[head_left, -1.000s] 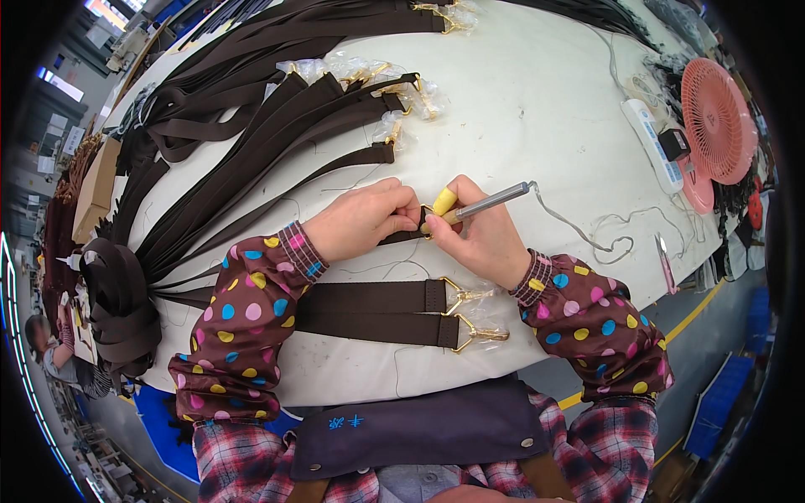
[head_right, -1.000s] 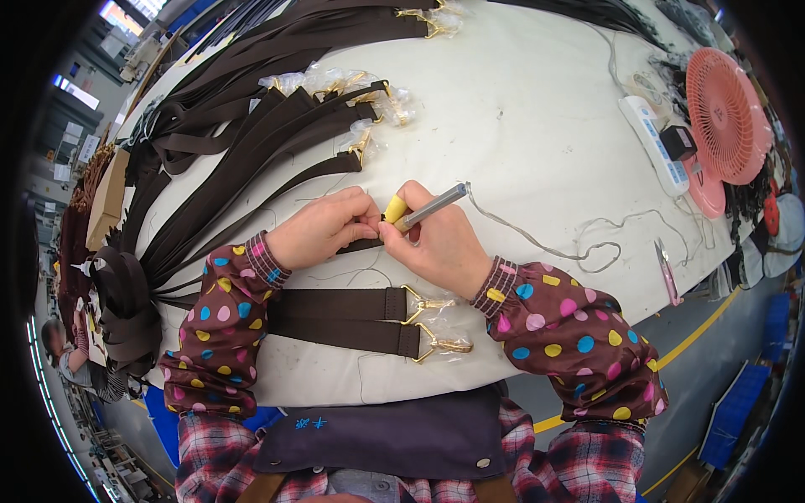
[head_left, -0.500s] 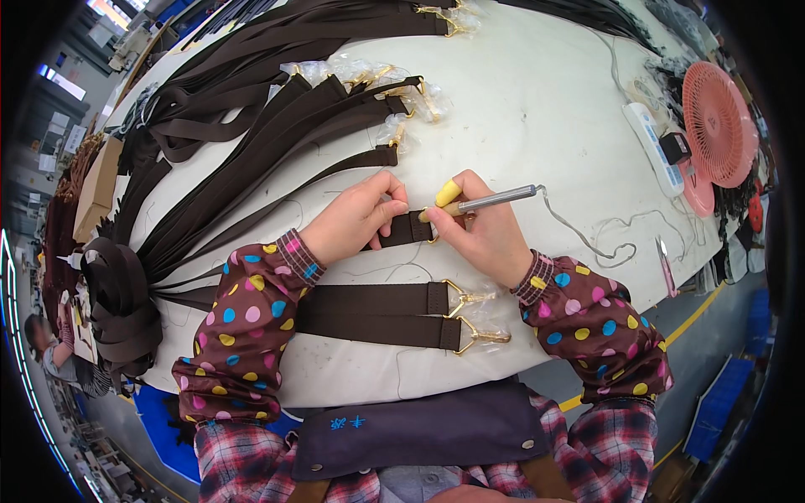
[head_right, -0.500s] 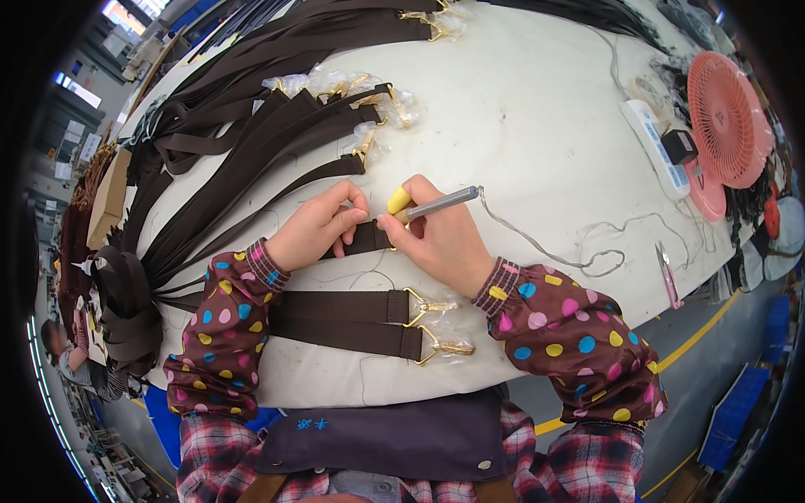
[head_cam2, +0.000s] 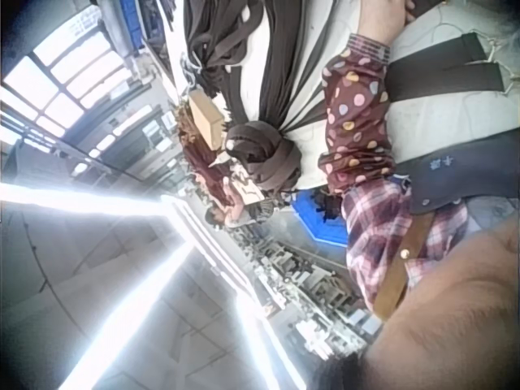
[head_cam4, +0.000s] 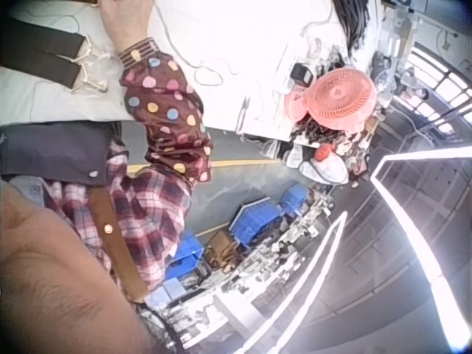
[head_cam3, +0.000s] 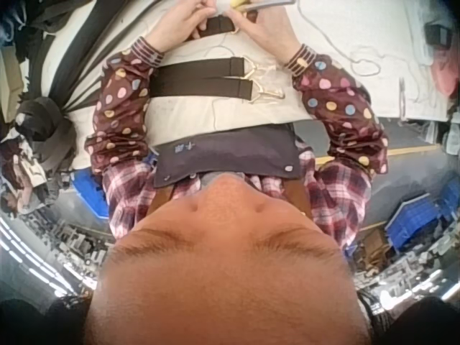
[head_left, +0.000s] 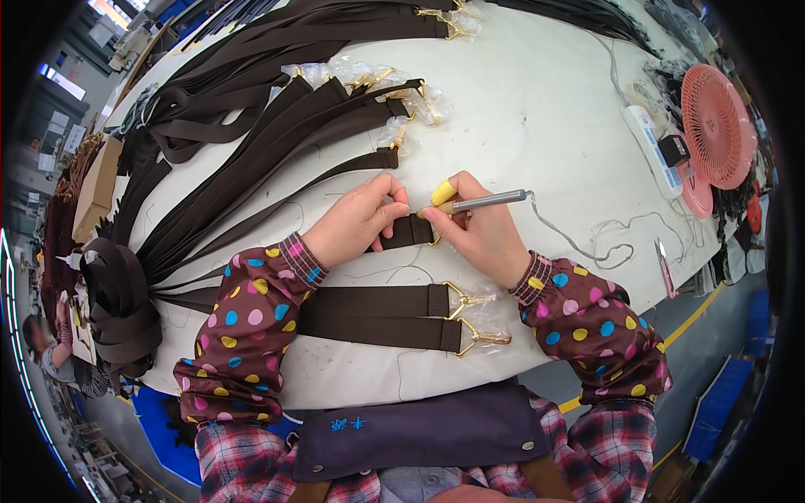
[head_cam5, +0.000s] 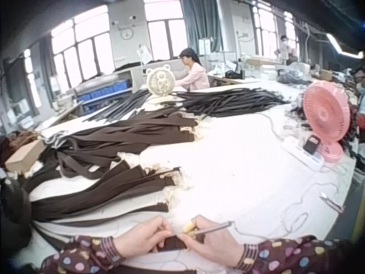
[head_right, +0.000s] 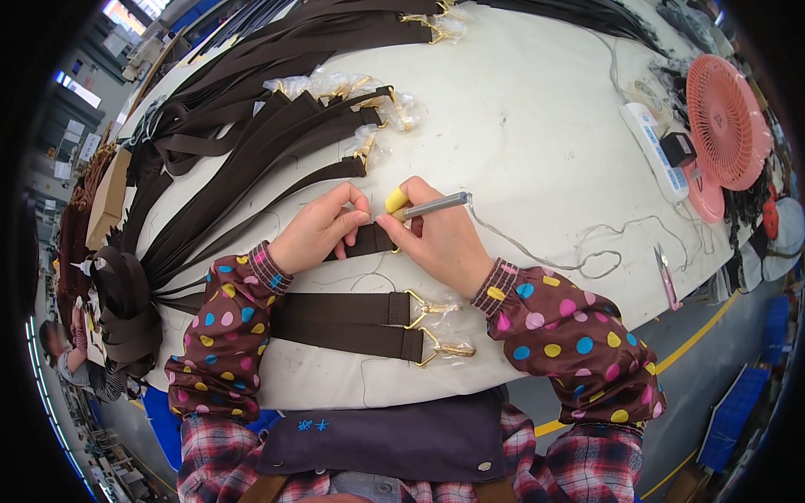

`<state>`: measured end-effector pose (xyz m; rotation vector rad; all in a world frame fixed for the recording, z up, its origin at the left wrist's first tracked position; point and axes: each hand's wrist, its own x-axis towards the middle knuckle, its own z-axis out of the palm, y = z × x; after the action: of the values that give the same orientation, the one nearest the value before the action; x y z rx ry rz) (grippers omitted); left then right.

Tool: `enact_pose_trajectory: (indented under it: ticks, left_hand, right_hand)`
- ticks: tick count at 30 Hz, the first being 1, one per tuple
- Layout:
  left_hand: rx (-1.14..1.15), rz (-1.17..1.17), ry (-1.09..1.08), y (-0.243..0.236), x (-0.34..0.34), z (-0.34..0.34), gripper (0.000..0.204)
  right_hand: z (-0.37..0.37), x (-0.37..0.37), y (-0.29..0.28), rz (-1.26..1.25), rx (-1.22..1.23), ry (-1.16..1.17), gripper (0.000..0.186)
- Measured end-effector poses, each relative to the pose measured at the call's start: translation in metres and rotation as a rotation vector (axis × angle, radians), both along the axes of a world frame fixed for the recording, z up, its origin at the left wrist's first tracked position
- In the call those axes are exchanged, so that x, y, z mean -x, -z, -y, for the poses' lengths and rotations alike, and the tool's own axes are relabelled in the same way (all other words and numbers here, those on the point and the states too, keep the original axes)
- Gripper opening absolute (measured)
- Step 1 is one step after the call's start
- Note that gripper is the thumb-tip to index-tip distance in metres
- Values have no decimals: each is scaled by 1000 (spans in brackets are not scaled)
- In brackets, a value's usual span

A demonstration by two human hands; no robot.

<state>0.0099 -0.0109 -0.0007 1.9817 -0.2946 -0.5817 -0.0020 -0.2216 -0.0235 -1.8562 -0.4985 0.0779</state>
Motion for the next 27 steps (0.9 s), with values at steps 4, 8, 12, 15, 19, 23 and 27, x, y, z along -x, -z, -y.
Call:
enact_pose_trajectory:
  ticks: [4,8,12,15,19,23,27]
  left_hand:
    - [-5,5,4,-1,0,1,9]
    - [-5,5,6,0,0,0,9]
    - [15,14,7,0,0,0,9]
    - [-7,-22,-22,-2,0,0,13]
    - [-133,419,88,9,-1,8,19]
    - [-225,467,96,11,-7,14,22]
    - [-188,-21,-56,-9,-6,16,23]
  right_hand:
    - [0,-1,2,5,12,-3,21]
    - [0,-1,4,9,20,-4,21]
    - [0,0,1,10,23,10,22]
    - [1,2,-1,27,-36,50,21]
    - [2,1,3,-3,-177,117,18]
    - [3,2,0,-15,-205,115,18]
    - [5,2,2,-39,-161,71,17]
